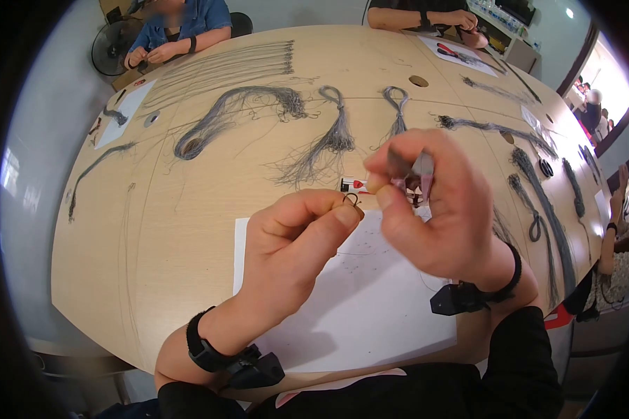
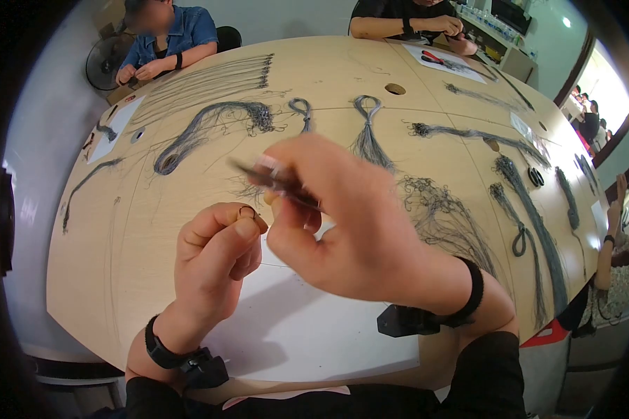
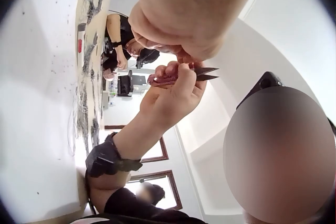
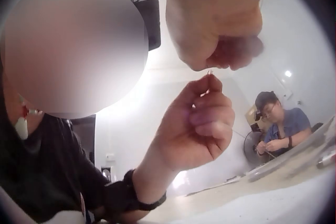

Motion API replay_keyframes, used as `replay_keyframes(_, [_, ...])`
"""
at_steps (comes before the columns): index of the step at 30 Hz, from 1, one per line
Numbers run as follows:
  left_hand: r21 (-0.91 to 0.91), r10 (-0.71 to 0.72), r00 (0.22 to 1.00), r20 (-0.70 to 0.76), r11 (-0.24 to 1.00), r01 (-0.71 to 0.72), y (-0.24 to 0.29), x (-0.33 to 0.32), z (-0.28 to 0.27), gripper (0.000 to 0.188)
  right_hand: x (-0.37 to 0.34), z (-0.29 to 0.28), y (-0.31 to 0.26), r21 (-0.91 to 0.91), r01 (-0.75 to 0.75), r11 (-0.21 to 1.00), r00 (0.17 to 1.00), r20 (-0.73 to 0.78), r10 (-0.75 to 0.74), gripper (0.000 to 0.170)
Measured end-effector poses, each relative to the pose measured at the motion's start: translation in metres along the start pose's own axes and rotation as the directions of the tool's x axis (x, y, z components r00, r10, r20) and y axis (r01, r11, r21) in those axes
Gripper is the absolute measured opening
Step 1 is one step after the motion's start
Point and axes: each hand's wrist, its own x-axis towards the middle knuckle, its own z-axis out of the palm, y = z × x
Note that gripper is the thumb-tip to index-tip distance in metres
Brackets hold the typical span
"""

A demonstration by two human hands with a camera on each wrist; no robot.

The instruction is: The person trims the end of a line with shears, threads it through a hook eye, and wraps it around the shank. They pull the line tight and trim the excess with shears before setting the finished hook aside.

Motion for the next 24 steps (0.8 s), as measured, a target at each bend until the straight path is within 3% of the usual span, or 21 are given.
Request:
replay_keyframes(1, [0.004, -0.007, 1.0, 0.0, 1.0, 0.007, 0.001, 0.0, 0.0, 0.009, 0.001, -0.002, 0.0, 0.122, -0.132, 0.984, 0.991, -0.007, 0.134, 0.023])
replay_keyframes(2, [0.008, -0.015, 1.0, 0.0, 1.0, 0.015, 0.001, 0.001, 0.0, 0.008, 0.001, -0.002, 0.0, 0.121, -0.133, 0.984, 0.991, -0.006, 0.134, 0.023])
replay_keyframes(4, [0.004, -0.024, 1.0, -0.006, 1.0, 0.024, 0.0, 0.001, 0.002, 0.009, 0.002, -0.002, 0.001, 0.367, -0.301, 0.88, 0.953, 0.146, 0.265, 0.02])
replay_keyframes(6, [0.002, -0.035, 0.999, -0.01, 0.999, 0.035, -0.002, 0.001, 0.004, 0.009, 0.001, 0.0, 0.002, 0.335, -0.292, 0.896, 0.956, 0.138, 0.259, 0.019])
replay_keyframes(9, [0.153, 0.032, 0.998, -0.046, 0.988, -0.025, -0.004, 0.001, 0.006, 0.008, 0.0, 0.005, 0.004, 0.312, -0.286, 0.906, 0.958, 0.112, 0.264, 0.018])
replay_keyframes(11, [0.331, 0.151, 0.985, -0.085, 0.937, -0.115, -0.004, 0.001, 0.009, 0.008, 0.0, 0.005, 0.004, 0.32, -0.288, 0.903, 0.958, 0.094, 0.272, 0.018])
replay_keyframes(14, [0.3, 0.17, 0.983, -0.074, 0.943, -0.141, -0.006, 0.001, 0.004, 0.008, -0.001, 0.005, 0.003, 0.34, -0.331, 0.88, 0.944, 0.129, 0.305, 0.016])
replay_keyframes(18, [0.211, 0.2, 0.972, -0.122, 0.962, -0.172, -0.002, 0.003, 0.001, 0.009, 0.0, 0.001, 0.002, 0.212, -0.24, 0.947, 0.967, 0.142, 0.213, 0.024])
replay_keyframes(22, [0.091, 0.13, 0.975, -0.179, 0.989, -0.115, 0.008, 0.003, 0.001, 0.012, 0.004, -0.001, 0.001, 0.019, -0.134, 0.991, 0.97, 0.206, 0.128, 0.037])
replay_keyframes(24, [0.035, 0.085, 0.975, -0.206, 0.996, -0.08, 0.009, 0.003, 0.0, 0.012, 0.003, 0.001, -0.001, 0.05, -0.131, 0.99, 0.968, 0.222, 0.117, 0.04])
